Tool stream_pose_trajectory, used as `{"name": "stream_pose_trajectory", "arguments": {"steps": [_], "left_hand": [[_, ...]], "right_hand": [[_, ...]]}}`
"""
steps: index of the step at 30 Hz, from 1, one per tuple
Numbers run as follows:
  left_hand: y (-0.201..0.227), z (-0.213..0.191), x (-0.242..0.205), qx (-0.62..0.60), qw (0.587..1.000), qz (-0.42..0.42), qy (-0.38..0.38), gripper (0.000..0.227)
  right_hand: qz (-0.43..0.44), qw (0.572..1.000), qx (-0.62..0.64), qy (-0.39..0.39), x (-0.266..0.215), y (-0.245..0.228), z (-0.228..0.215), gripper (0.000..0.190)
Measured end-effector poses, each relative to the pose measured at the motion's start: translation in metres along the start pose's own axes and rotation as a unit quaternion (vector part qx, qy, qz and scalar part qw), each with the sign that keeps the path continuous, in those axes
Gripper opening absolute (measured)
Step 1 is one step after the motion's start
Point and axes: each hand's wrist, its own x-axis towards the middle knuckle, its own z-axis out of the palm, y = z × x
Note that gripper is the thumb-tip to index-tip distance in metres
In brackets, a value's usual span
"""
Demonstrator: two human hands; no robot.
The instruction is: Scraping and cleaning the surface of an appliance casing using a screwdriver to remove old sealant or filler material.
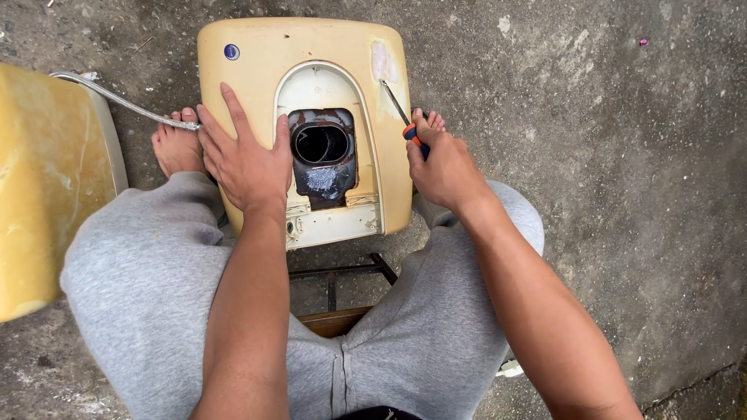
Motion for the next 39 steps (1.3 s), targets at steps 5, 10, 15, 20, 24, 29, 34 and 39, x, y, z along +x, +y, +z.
{"name": "stream_pose_trajectory", "arguments": {"steps": [5,10,15,20,24,29,34,39], "left_hand": [[-0.005,-0.002,-0.002,0.0,1.0,-0.004,-0.014,0.085],[-0.011,0.002,0.003,-0.011,0.999,-0.015,-0.033,0.085],[-0.007,-0.006,0.023,-0.034,0.998,0.014,-0.042,0.082],[-0.01,-0.002,0.03,-0.029,0.997,0.05,-0.058,0.083],[-0.009,-0.003,0.029,-0.026,0.997,0.05,-0.044,0.083],[-0.01,-0.01,0.021,-0.035,0.997,0.049,-0.038,0.08],[-0.015,-0.011,0.004,-0.04,0.998,0.008,-0.042,0.08],[-0.015,-0.012,0.006,-0.041,0.998,-0.001,-0.044,0.081]], "right_hand": [[-0.007,0.999,-0.012,0.036,0.032,-0.024,0.008,0.054],[-0.034,0.999,-0.025,0.035,0.063,-0.031,0.007,0.055],[-0.049,0.997,0.039,0.053,0.026,-0.026,-0.023,0.054],[0.002,0.998,0.05,0.036,-0.007,0.019,-0.018,0.054],[-0.004,0.998,0.061,0.023,-0.019,0.041,0.0,0.054],[-0.028,0.995,0.096,0.005,-0.052,0.02,0.005,0.052],[-0.084,0.992,0.09,0.018,-0.029,0.035,0.018,0.05],[-0.072,0.995,0.068,0.034,-0.032,0.012,0.009,0.046]]}}
